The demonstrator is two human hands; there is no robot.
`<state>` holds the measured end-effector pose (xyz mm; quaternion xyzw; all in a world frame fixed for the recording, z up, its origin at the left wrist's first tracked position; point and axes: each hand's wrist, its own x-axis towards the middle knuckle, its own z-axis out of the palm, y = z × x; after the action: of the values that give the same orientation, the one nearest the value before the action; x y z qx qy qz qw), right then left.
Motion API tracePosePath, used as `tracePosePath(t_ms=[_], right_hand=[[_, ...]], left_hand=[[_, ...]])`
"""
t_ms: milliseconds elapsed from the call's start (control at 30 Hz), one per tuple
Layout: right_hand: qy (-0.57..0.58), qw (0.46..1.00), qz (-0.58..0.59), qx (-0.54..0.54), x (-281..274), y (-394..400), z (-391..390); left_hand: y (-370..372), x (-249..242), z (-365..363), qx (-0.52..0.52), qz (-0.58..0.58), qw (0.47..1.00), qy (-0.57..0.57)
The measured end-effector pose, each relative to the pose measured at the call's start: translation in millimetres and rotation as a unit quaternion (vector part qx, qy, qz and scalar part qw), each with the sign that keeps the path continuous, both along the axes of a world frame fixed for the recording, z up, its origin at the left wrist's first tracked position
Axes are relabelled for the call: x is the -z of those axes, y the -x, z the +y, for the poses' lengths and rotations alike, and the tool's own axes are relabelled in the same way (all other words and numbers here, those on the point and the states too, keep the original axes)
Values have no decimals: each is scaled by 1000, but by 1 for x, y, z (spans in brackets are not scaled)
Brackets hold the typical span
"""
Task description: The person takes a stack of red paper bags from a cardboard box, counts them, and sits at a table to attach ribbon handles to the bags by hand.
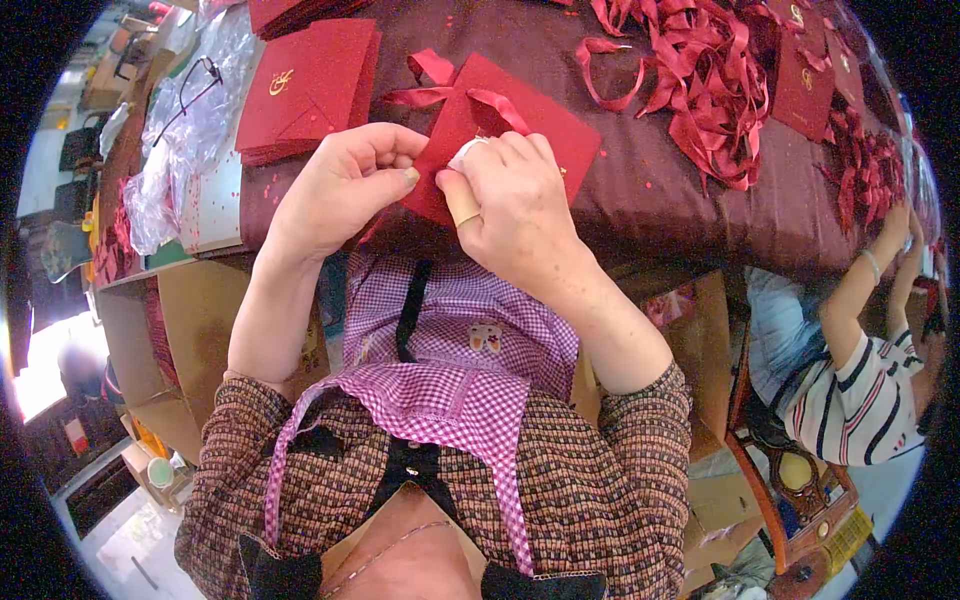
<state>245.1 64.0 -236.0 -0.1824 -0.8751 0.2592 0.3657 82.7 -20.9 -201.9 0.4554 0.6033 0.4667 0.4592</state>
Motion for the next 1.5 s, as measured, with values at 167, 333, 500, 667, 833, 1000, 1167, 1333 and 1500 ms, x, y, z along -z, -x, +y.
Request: tracePosePath(t_ms=[167,333,500,667,833,1000,1167,1333,1500], right_hand=[[-161,985,-47,44,-2,4,-4],[-122,992,-36,11,-1,4,1],[74,994,-62,-48,-8,0,6],[-173,983,-67,-5,-15,4,-5],[-155,987,-34,-23,-9,-1,1],[-32,998,-49,-16,0,-9,4],[-25,998,-53,-16,0,-8,4],[-33,997,-60,-18,-1,-5,3],[-55,996,-66,-14,-4,-3,3]], left_hand=[[2,5,-1,-1,41,999,28],[-4,1,-3,1,111,994,12],[-11,-4,-6,7,156,988,-13],[-14,-3,-7,9,192,980,-45],[-9,10,-11,-26,91,995,-33],[-1,21,-12,-38,67,997,10],[-1,21,-12,-54,16,998,28],[-2,16,-11,-43,6,999,32],[-4,16,-10,-32,21,999,16]])
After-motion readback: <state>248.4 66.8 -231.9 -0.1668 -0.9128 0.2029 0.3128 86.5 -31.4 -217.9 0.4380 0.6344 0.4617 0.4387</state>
